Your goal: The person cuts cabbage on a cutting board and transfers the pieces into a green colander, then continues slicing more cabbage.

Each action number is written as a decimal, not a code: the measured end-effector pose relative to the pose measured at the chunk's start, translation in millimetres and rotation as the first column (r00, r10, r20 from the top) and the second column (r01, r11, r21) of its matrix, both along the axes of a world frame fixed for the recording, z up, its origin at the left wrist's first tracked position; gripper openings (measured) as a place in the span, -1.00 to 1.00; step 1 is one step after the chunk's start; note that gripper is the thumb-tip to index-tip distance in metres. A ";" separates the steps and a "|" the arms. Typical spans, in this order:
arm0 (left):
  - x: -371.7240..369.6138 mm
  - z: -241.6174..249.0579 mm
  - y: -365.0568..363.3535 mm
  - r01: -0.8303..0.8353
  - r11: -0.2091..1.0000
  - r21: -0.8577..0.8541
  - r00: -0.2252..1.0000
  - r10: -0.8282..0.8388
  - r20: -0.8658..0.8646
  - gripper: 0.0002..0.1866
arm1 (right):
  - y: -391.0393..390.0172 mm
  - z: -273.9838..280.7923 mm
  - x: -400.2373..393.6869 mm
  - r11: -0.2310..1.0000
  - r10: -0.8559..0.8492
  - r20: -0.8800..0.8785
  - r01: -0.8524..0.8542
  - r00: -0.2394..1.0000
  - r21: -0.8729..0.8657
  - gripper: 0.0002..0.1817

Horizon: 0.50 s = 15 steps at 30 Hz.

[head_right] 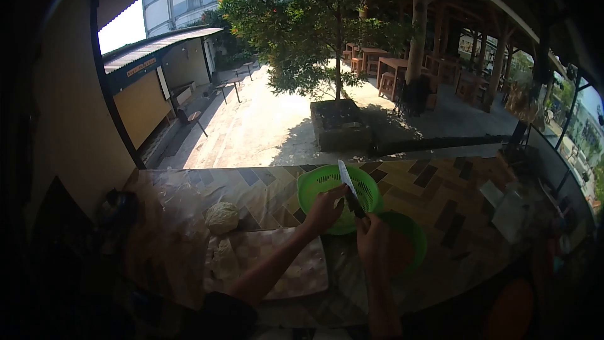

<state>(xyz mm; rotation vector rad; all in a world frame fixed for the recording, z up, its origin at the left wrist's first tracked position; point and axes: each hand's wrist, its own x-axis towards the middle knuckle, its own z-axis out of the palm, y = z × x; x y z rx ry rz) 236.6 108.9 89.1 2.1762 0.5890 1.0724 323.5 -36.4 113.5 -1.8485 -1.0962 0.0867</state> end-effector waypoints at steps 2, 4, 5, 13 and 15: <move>-2.4 2.2 -8.7 -0.008 0.999 0.049 1.000 0.008 0.004 -0.69 | -2.6 3.0 -0.7 1.000 -0.013 0.008 0.013 1.000 -0.014 -0.67; -6.0 5.8 -15.0 0.028 0.999 0.032 0.999 -0.028 -0.021 -0.74 | -6.2 6.2 -3.1 0.999 -0.029 0.024 0.029 0.999 -0.019 -0.68; -4.9 3.6 -14.2 -0.031 0.999 0.037 0.999 0.033 -0.042 -0.77 | -7.4 7.5 -4.7 0.999 -0.037 0.037 0.038 0.999 -0.015 -0.68; 3.8 -1.3 17.1 -0.245 0.966 0.076 0.968 0.240 0.069 -0.85 | -6.4 -9.0 -4.6 1.000 -0.031 0.030 0.031 0.999 0.007 -0.69; 2.8 9.0 6.3 -0.156 0.984 0.087 0.977 0.140 0.160 -0.84 | -7.7 -10.0 -5.5 1.000 0.000 -0.021 0.000 1.000 0.008 -0.68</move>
